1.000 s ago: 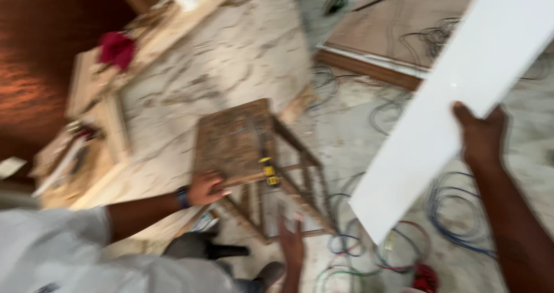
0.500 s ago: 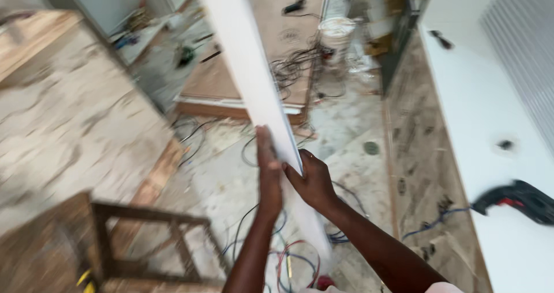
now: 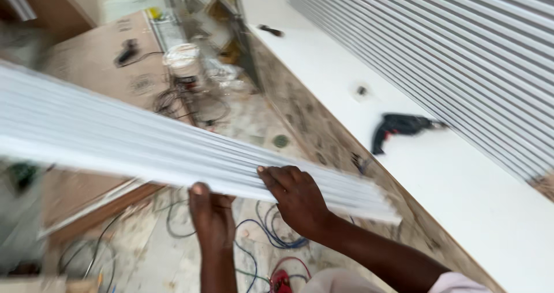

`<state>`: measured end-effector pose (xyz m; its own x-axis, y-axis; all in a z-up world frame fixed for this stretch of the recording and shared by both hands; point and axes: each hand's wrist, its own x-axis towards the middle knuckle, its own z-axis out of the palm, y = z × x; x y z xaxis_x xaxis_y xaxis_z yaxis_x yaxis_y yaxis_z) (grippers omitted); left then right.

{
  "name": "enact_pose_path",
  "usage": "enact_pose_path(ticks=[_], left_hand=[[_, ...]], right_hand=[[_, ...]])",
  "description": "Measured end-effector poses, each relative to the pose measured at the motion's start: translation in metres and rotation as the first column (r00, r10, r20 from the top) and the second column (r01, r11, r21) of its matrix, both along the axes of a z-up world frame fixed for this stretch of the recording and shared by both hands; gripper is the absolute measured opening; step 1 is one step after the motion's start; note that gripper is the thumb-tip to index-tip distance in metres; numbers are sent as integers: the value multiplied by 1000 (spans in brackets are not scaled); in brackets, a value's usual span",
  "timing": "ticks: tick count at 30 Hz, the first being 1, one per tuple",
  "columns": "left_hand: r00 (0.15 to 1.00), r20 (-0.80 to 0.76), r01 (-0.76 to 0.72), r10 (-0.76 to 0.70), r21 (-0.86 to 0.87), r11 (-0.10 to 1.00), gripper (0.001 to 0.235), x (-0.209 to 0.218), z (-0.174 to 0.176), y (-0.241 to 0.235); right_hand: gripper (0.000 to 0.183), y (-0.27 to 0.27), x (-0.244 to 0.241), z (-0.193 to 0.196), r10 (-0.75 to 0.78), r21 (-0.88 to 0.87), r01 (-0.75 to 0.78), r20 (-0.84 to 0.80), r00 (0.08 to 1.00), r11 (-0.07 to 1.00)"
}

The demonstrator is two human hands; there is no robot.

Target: The person uses a utility knife to score and snap a white corrugated panel on a wooden stool. They then carry the panel to a wall and fit it into a slatted ceiling structure, aligning it with existing panels.

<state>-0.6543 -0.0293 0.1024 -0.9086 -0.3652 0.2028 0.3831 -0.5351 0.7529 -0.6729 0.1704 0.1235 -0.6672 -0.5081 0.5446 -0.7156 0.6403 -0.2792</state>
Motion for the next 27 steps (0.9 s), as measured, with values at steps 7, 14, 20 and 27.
enact_pose_path(ticks=[7,14,20,27], left_hand=[[908,236,307,-346,188,933,58,-58,19,30],[684,73,616,-726,475,628,71,-109,-46,112],[408,-104,821,-907,477,314,78,-95,-56,197],[293,59,827,-954,485,283,74,-80,-43,296]], right_hand=[[58,36,12,23,-341,88,360,-176,923,929],[25,76,92,-53,-408,-550,768,651,640,327],[41,160,124,-50,123,-671,494,520,845,-553],[36,242,159,-53,-290,-729,290,557,778,-621]])
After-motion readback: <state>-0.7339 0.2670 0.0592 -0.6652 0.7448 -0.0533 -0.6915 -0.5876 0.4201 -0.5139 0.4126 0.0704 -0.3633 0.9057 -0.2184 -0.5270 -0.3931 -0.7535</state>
